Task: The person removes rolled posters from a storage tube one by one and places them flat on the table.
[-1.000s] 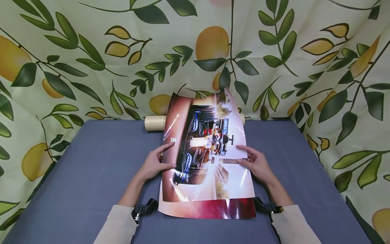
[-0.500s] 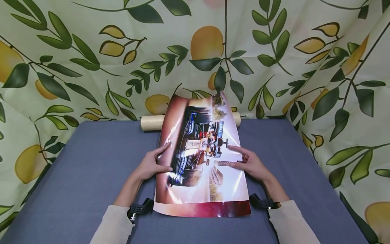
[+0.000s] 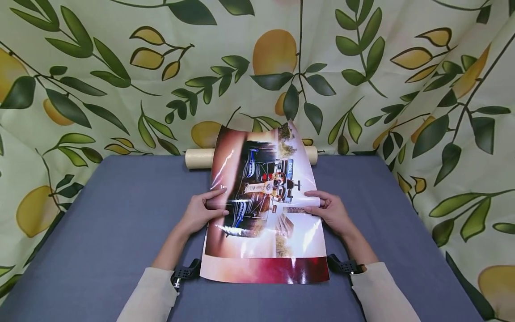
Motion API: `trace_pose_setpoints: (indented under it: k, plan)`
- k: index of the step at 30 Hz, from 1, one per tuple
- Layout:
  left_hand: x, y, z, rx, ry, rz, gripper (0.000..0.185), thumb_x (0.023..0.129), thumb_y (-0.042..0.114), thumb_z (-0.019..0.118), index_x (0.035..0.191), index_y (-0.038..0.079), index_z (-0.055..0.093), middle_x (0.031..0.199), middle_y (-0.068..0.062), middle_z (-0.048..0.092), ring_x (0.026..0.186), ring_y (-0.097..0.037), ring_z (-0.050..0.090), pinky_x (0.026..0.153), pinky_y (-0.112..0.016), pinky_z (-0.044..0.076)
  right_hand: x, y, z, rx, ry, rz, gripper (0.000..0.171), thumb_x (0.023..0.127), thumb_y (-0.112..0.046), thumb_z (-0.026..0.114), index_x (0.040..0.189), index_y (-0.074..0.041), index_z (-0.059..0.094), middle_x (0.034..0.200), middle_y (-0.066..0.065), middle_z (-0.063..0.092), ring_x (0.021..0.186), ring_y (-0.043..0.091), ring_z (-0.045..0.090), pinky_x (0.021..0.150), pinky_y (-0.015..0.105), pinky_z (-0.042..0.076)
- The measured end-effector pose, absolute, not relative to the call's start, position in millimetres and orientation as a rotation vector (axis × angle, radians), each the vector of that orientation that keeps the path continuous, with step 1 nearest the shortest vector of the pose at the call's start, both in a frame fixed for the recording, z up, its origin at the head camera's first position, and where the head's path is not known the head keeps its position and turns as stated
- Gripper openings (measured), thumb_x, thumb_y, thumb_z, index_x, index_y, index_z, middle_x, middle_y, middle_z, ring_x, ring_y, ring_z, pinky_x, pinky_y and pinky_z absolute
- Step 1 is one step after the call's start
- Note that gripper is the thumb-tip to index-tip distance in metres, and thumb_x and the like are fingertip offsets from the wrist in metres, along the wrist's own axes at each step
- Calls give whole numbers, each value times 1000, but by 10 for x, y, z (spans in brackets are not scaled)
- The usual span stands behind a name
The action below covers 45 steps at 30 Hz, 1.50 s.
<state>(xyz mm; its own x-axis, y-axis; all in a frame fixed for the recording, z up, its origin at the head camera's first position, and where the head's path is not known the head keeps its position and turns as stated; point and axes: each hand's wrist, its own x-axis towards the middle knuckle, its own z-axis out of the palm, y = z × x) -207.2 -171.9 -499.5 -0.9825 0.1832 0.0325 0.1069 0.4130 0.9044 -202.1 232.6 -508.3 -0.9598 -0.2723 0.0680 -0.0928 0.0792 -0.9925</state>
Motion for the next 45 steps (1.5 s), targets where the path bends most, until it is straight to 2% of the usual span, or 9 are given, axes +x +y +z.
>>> trace_pose_setpoints:
  k: [3,8,11,17,22,26,33,41,45]
  plan:
    - [-2064,-1723,-5004,250,2611,1672,60,78,17,88,134,14,67,134,-14,67,105,-12,57,80,-13,45,-1977,2331,-5097,-470,2230,-1989,39,92,2,69,130,5,60,91,-14,75,74,3,71,61,23,59]
    - [-2042,-1689,-5024,230,2623,1688,60,79,16,87,135,15,67,138,-11,65,118,-16,55,86,-11,43,-1855,2410,-5099,-707,2275,-1813,67,86,5,74,147,5,47,130,-21,65,83,-3,67,68,19,57]
    - [-2037,-1660,-5029,227,2613,1701,60,79,16,87,135,15,67,139,-10,64,122,-19,55,88,-11,43,-1794,2452,-5080,-762,2198,-1760,80,82,5,78,152,2,40,137,-18,62,91,-1,69,72,22,60]
    - [-2040,-1657,-5048,259,2587,1766,65,79,13,87,139,14,63,144,-10,61,136,-16,50,98,-5,36,-1767,2450,-5039,-686,2309,-1660,77,81,-2,82,150,-3,47,75,-12,63,54,-4,48,47,20,43]
    - [-1977,-1707,-5060,386,2524,1909,80,82,5,82,153,15,46,159,-8,45,124,9,50,96,-2,39,-1811,2383,-5030,-617,2380,-1669,73,81,-3,83,147,-6,52,62,-12,51,47,-3,38,43,22,37]
    - [-1775,-1762,-5034,445,2532,1849,86,80,8,84,155,18,43,160,-7,43,127,3,53,98,-8,44,-1832,2348,-5059,-611,2343,-1704,72,82,-2,81,147,-4,51,68,-12,61,49,-2,48,46,21,45]
    - [-1633,-1758,-4991,580,2633,1466,96,65,28,95,150,32,50,151,-5,55,139,-32,50,111,-54,43,-1790,2336,-5044,-569,2283,-1779,72,82,1,80,148,-2,49,95,7,77,62,12,70,56,32,59]
    - [-1649,-1766,-4985,507,2621,1530,95,64,21,96,148,28,53,151,-6,55,139,-30,50,112,-54,41,-1780,2323,-5062,-587,2299,-1758,62,90,-1,73,147,2,49,122,30,66,77,12,73,62,36,62]
    - [-1657,-1755,-5003,436,2602,1561,93,64,20,96,147,29,55,149,-5,57,138,-27,51,113,-45,41,-1740,2338,-5057,-622,2345,-1716,61,92,-4,71,149,-2,49,129,21,65,71,5,69,58,31,60]
